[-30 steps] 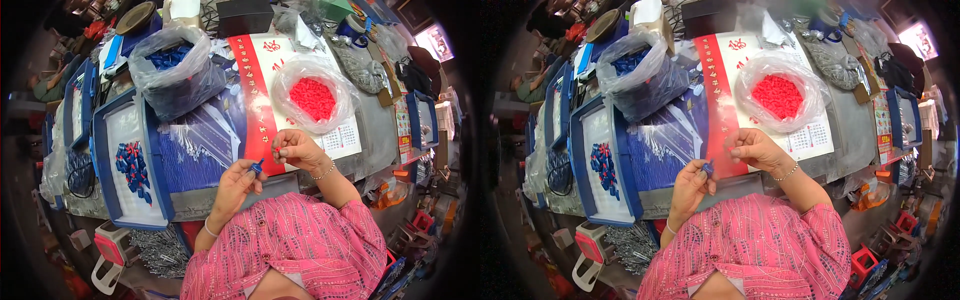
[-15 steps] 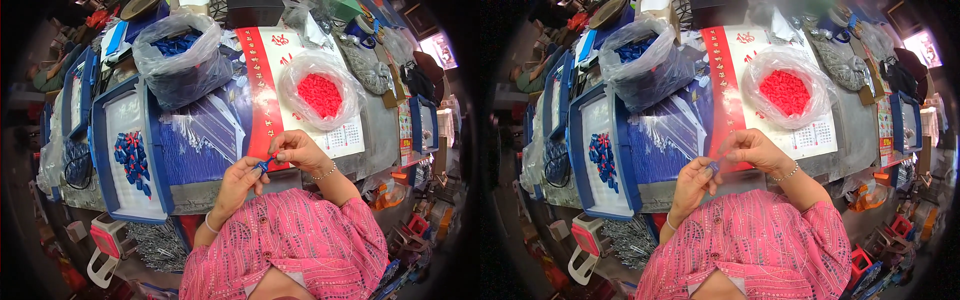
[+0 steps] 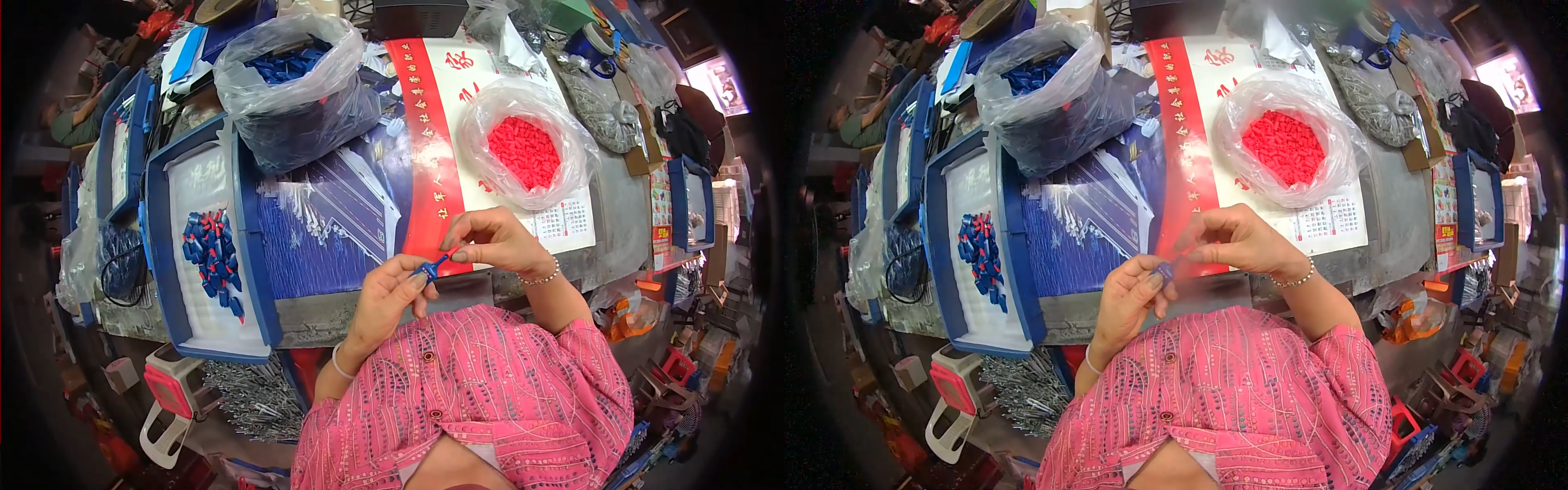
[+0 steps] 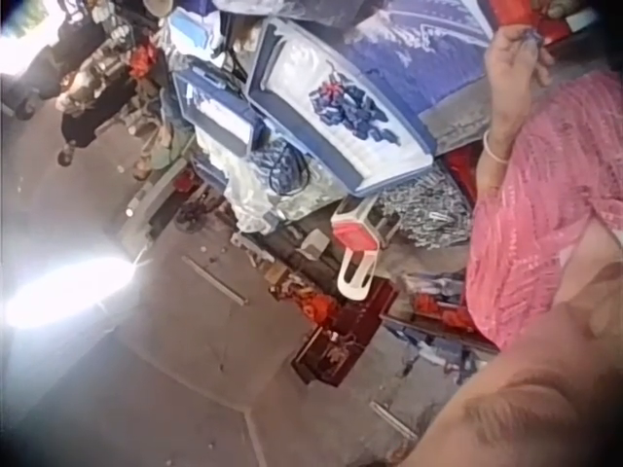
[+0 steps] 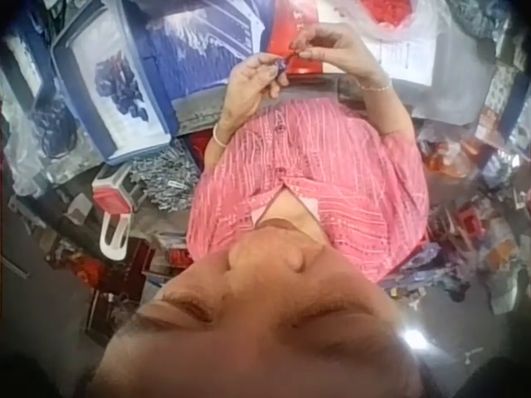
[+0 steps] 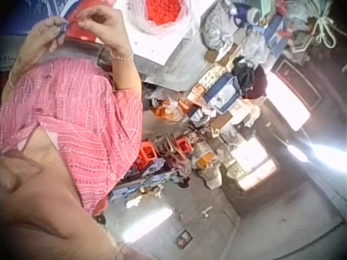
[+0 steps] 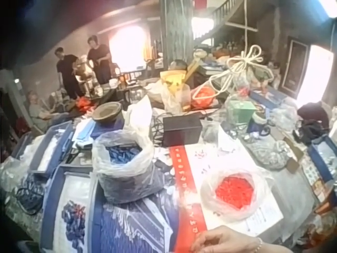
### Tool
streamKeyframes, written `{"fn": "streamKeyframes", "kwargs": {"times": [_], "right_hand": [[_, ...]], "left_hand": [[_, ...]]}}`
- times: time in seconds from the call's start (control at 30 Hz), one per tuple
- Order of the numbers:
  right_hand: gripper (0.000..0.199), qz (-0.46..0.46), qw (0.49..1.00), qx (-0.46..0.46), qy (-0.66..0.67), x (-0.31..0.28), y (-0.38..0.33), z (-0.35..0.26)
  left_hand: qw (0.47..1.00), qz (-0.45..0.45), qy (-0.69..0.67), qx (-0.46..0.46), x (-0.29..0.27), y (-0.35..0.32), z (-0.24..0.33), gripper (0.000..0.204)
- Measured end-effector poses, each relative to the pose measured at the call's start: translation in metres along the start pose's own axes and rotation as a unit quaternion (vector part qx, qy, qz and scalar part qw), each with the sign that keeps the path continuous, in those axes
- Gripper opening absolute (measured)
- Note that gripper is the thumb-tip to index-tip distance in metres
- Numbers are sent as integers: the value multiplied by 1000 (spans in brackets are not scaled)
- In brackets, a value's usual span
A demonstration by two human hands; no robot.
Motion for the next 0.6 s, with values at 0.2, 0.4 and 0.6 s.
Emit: {"fn": "streamKeyframes", "kwargs": {"times": [0.2,0.4,0.6], "right_hand": [[14,-10,985,-75,-154,4,-4,-13],[12,9,968,-121,-218,14,-10,-21],[15,-3,937,-124,-326,22,-22,-22]], "left_hand": [[997,0,71,11,-1,-2,3,23],[999,-10,48,-16,-3,-5,-3,22],[996,-4,91,-1,0,-11,-1,19]]}}
Point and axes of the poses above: each hand's wrist, its own y-axis towards the middle knuckle, its own x-axis out of the palm, z = x × y, the point moved 4 cm from there along y, towards the middle knuckle, and after that the axes turned 10 degrees about z, right-handed, at the moved point
